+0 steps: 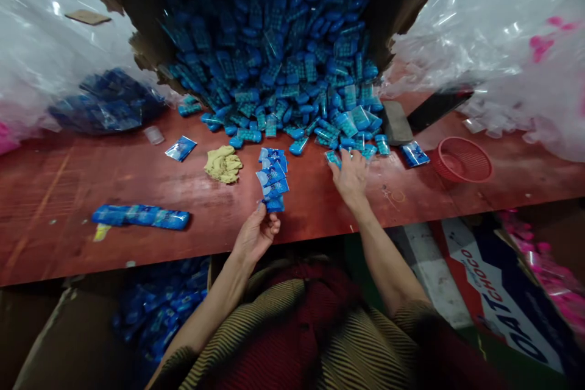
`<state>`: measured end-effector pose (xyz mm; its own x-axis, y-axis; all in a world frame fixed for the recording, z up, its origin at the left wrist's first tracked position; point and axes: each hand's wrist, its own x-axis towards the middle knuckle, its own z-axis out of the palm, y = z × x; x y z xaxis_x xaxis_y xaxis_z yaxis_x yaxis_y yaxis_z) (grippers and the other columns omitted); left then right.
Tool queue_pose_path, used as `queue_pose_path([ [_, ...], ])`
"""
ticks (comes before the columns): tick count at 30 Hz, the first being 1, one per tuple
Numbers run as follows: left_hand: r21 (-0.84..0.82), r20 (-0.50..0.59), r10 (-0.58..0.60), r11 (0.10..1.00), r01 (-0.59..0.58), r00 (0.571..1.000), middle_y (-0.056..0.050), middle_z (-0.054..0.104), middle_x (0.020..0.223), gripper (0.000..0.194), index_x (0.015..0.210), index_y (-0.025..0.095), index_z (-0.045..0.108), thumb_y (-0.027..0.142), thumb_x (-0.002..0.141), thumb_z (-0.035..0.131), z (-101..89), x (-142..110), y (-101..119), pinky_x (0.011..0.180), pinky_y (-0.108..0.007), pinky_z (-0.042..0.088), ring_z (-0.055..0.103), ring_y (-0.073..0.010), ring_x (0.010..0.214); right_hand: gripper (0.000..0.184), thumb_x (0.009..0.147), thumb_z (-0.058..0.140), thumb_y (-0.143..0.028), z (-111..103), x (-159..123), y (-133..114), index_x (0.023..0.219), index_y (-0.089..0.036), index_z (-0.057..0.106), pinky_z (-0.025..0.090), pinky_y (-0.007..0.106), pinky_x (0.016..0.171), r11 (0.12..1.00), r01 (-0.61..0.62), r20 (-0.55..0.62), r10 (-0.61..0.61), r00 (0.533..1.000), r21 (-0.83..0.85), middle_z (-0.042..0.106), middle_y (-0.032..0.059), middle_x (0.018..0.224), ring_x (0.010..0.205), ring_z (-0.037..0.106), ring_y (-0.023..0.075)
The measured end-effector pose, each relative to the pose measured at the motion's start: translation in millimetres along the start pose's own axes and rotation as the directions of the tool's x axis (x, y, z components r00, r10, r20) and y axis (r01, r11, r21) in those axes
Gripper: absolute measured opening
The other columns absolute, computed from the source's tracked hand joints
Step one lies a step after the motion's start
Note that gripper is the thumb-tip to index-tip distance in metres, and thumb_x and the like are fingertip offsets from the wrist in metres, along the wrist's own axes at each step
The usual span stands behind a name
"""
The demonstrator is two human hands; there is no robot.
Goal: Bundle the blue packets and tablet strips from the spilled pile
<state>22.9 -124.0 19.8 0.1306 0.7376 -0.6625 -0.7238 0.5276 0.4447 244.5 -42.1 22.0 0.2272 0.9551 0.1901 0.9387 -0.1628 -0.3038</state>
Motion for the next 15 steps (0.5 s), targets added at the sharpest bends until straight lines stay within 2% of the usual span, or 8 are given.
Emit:
queue_pose_path([
  [3,-0.021,0.011,-0.031,0.999,0.032,0.999,0.0,0.057,0.052,0.018,0.07,0.015,0.055,0.027,0.084,0.057,2.2,-2,-3,0.038,-0.015,0.041,0.053,-0.0091,0.044,0.032,0.089,0.046,-0.031,8,11,9,0.113,-0.014,0.058,0.037,0.043,0.08,0.987,-0.009,0.063,0.02,0.998,-0.16,0.055,0.0197,0.11,0.103,0.048,0.032],
  [8,-0.032,-0.047,-0.086,0.996,0.085,0.995,-0.001,0.056,0.053,0.023,0.071,0.015,0.055,0.027,0.089,0.047,5.6,-3,-1,0.039,-0.016,0.044,0.055,-0.0095,0.045,0.032,0.091,0.043,-0.028,12,-15,-8,0.119,-0.02,0.055,0.036,0.041,0.08,0.969,0.182,0.11,-0.165,0.98,-0.165,0.054,0.0162,0.117,0.106,0.045,0.0312],
  [12,-0.034,-0.103,-0.119,0.993,0.116,0.987,-0.001,0.057,0.052,0.031,0.073,0.013,0.057,0.03,0.092,0.038,7.8,-3,0,0.041,-0.017,0.047,0.057,-0.0102,0.046,0.033,0.09,0.044,-0.024,13,-37,-16,0.121,-0.02,0.053,0.038,0.039,0.078,0.959,0.281,0.159,-0.272,0.949,-0.043,0.056,0.0132,0.113,0.098,0.047,0.0274],
  [15,-0.034,-0.117,-0.134,0.991,0.13,0.984,-0.002,0.057,0.052,0.032,0.075,0.013,0.058,0.03,0.092,0.037,9.9,-3,-1,0.041,-0.017,0.048,0.058,-0.0103,0.045,0.029,0.086,0.05,-0.023,18,-37,-12,0.114,-0.019,0.057,0.04,0.038,0.081,0.951,0.263,0.112,-0.283,0.953,0.162,0.058,0.0121,0.107,0.095,0.049,0.0253],
])
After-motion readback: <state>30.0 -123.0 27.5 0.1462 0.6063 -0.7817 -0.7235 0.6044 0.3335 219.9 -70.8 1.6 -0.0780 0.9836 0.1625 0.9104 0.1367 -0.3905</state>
